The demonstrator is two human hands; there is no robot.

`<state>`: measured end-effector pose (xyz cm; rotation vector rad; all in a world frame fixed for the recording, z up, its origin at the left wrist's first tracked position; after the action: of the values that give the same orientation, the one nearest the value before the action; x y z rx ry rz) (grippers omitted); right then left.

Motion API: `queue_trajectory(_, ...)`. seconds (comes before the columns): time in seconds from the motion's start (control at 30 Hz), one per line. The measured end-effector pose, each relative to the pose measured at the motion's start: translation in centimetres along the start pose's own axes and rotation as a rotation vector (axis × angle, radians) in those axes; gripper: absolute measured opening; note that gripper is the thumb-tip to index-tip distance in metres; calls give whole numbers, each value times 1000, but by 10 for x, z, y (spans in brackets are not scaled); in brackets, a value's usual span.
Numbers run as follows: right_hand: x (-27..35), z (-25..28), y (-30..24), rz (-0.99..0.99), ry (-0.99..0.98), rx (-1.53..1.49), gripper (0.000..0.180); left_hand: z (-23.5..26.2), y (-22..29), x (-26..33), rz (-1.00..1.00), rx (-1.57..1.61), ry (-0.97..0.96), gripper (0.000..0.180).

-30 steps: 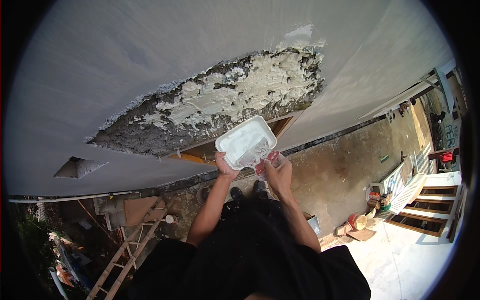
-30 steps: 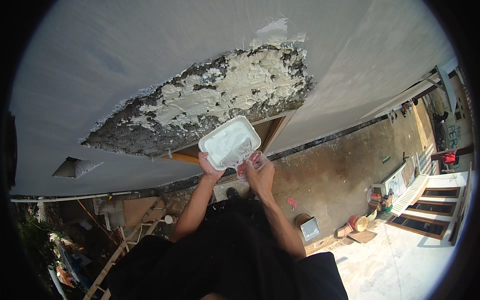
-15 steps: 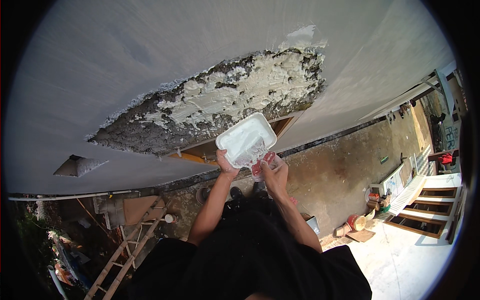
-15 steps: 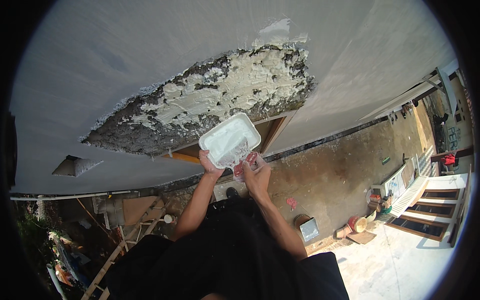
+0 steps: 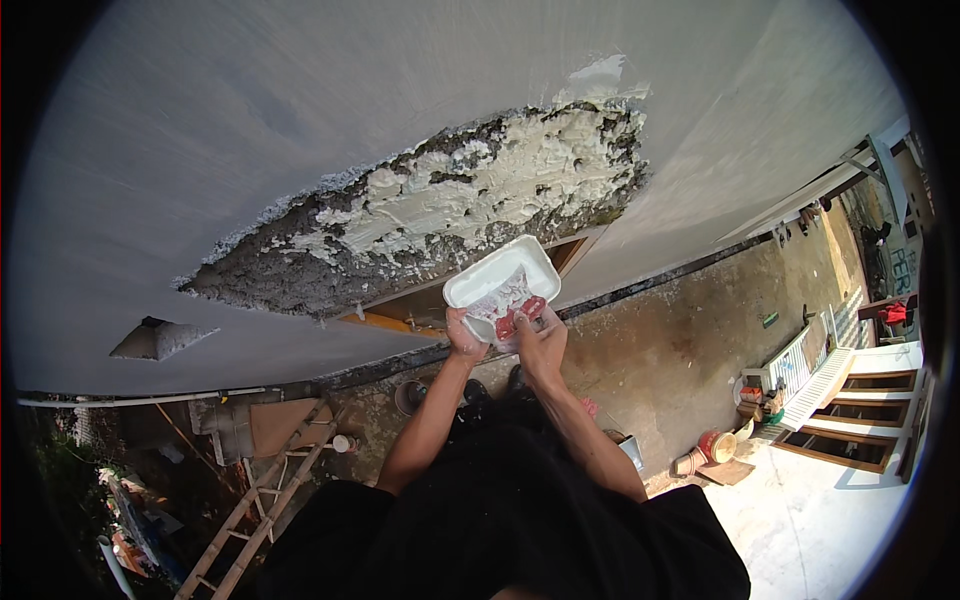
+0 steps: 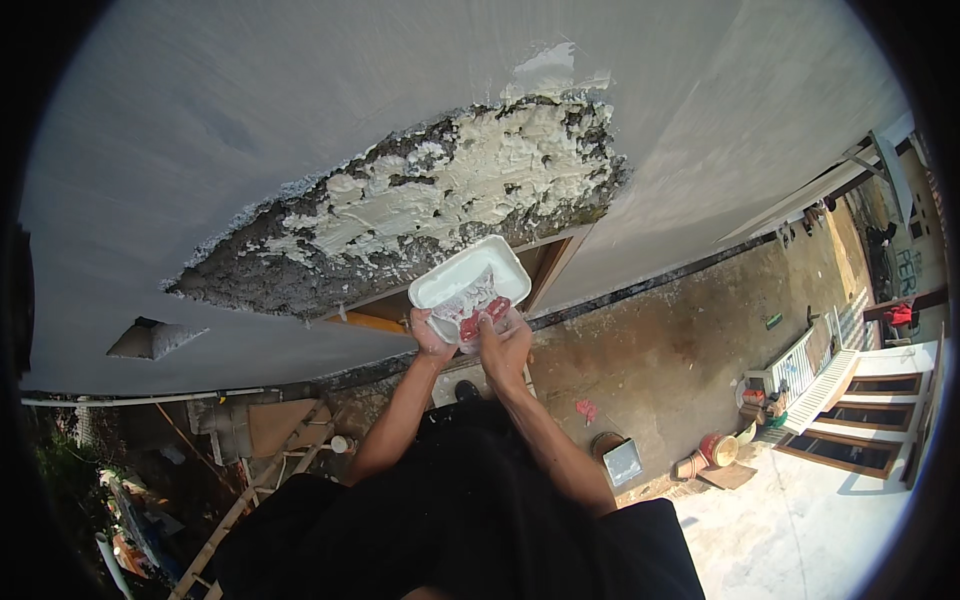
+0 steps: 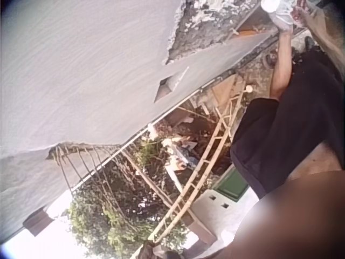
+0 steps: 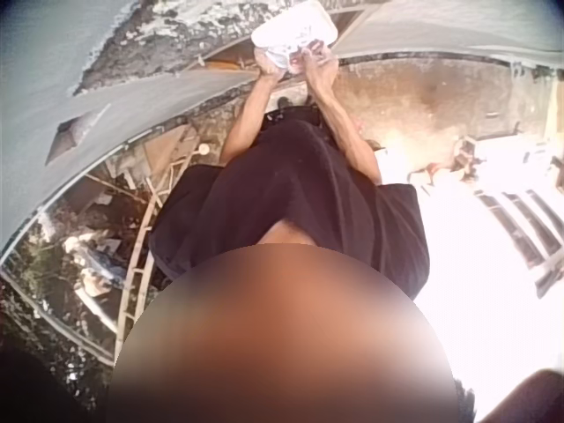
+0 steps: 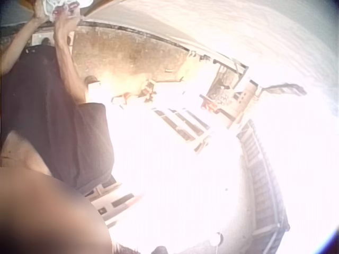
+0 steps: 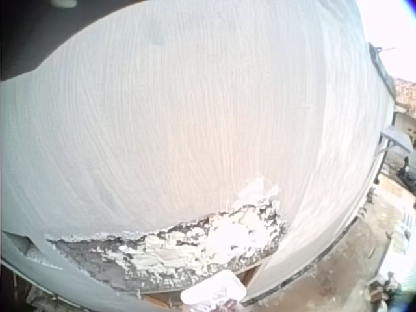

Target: The person patches and smooths a damaged wall surface with white putty using a putty knife.

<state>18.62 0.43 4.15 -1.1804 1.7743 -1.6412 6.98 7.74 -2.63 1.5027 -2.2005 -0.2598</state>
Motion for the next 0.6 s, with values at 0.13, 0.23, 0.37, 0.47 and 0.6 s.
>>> queue_trajectory(0.13,-7,-4,-3,3,45,-61,17,10,-11,-1,88,-3,-55,63)
queue_trajectory(0.23,-9,-6,0,-109,34,-79,17,11,-10,-3,79,-23,-58,63)
queue_trajectory(0.37,-13,-9,11,-246,-2,-218,21,3,-6,-3,54,-12,-87,63)
queue_trajectory(0.47,-12,-11,16,-387,-20,-299,24,5,-4,-5,53,-25,-69,64)
queue_trajectory(0.6,-11,-8,22,-428,-39,-326,26,5,-7,-5,53,-75,-46,65)
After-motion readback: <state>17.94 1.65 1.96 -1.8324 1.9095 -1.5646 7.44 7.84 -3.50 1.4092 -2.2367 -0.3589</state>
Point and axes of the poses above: each hand's wrist, its own x-axis away from the middle knuckle, its own z-axis out of the back of the hand, y = z × x, the point moved 8 cm from there along -x, towards the middle knuckle, and after that the axes turned 3 degrees about x, right-handed, at the moved point
